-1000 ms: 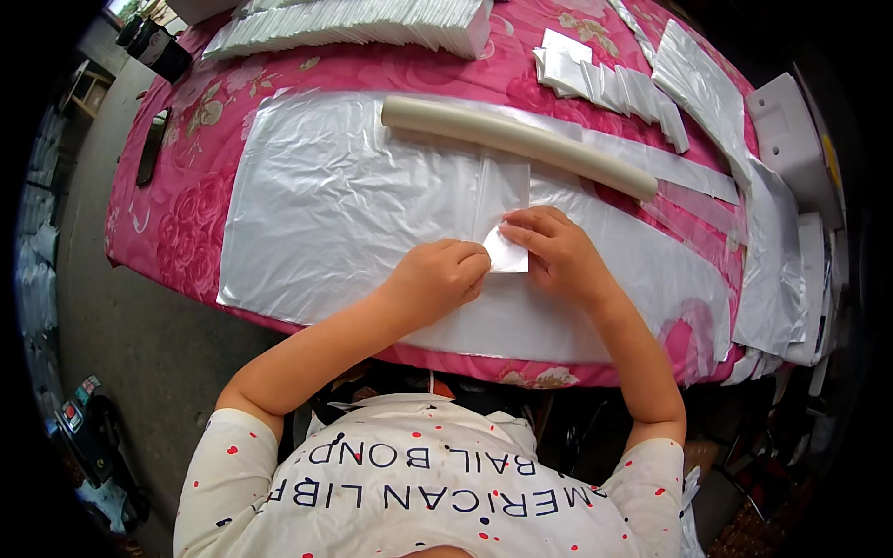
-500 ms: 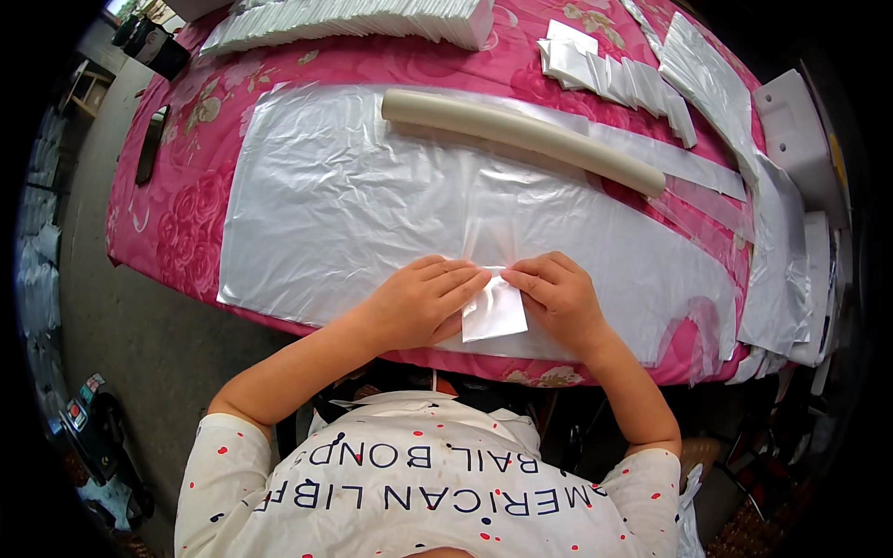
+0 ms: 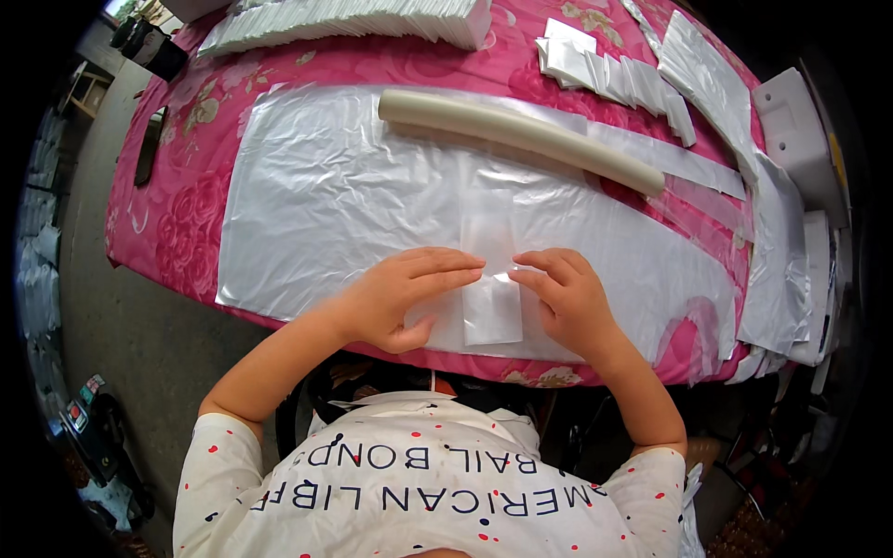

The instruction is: The person repeatedly wraps small white rectangular items in clear plastic film on a pink floral tablecloth. They unroll the film, place an item, fold the film around it, and stack the wrapped units. The process is repeated continuously throughout the clip.

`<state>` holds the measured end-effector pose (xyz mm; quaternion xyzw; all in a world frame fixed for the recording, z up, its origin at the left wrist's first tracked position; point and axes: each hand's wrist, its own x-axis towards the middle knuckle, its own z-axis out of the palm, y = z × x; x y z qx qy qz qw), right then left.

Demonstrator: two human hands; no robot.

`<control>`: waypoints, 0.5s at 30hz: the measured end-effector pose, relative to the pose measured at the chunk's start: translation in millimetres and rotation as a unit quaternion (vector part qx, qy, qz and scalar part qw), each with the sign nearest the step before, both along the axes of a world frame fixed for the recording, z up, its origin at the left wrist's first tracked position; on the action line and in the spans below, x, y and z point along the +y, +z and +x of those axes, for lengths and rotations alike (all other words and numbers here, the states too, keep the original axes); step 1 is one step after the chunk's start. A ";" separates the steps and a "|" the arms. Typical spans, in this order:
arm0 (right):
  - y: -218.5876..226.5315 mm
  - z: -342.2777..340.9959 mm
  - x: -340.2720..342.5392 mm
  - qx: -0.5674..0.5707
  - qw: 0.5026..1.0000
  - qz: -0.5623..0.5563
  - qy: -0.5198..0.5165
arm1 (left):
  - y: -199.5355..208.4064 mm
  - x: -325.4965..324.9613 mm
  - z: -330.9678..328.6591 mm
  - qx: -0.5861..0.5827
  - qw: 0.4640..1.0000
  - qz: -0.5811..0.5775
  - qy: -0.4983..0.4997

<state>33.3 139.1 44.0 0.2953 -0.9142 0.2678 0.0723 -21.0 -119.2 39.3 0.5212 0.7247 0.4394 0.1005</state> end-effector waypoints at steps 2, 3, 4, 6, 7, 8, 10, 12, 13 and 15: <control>6.6 10.5 -3.7 0.034 0.999 0.011 0.024 | 1.7 2.9 -12.9 0.051 0.998 -0.032 0.011; 7.4 16.4 -5.0 0.053 0.998 0.015 0.037 | 3.2 7.3 -18.8 0.079 0.996 -0.049 0.018; 8.4 24.5 -9.3 0.048 0.995 0.063 0.065 | 5.8 19.1 -21.9 0.099 0.991 -0.092 0.015; 2.3 36.6 -27.2 0.016 0.993 0.068 0.096 | -13.3 40.2 -27.7 0.147 0.980 -0.135 0.011; -3.1 38.9 -32.5 0.000 0.991 0.071 0.111 | -17.6 49.2 -31.8 0.172 0.973 -0.154 0.009; -9.6 38.0 -32.6 -0.023 0.989 0.090 0.119 | -19.9 54.5 -37.0 0.201 0.960 -0.195 -0.012; -9.3 27.9 -33.1 -0.040 0.988 0.115 0.098 | -25.1 59.7 -51.9 0.227 0.956 -0.186 -0.020; -11.7 17.6 -30.4 -0.052 0.985 0.135 0.090 | -27.7 64.1 -68.3 0.225 0.956 -0.182 -0.051; -11.9 15.9 -30.2 -0.057 0.986 0.129 0.091 | -27.8 65.0 -74.3 0.231 0.955 -0.175 -0.066; -12.0 13.3 -31.6 -0.066 0.986 0.119 0.092 | -27.9 65.1 -84.1 0.241 0.952 -0.161 -0.095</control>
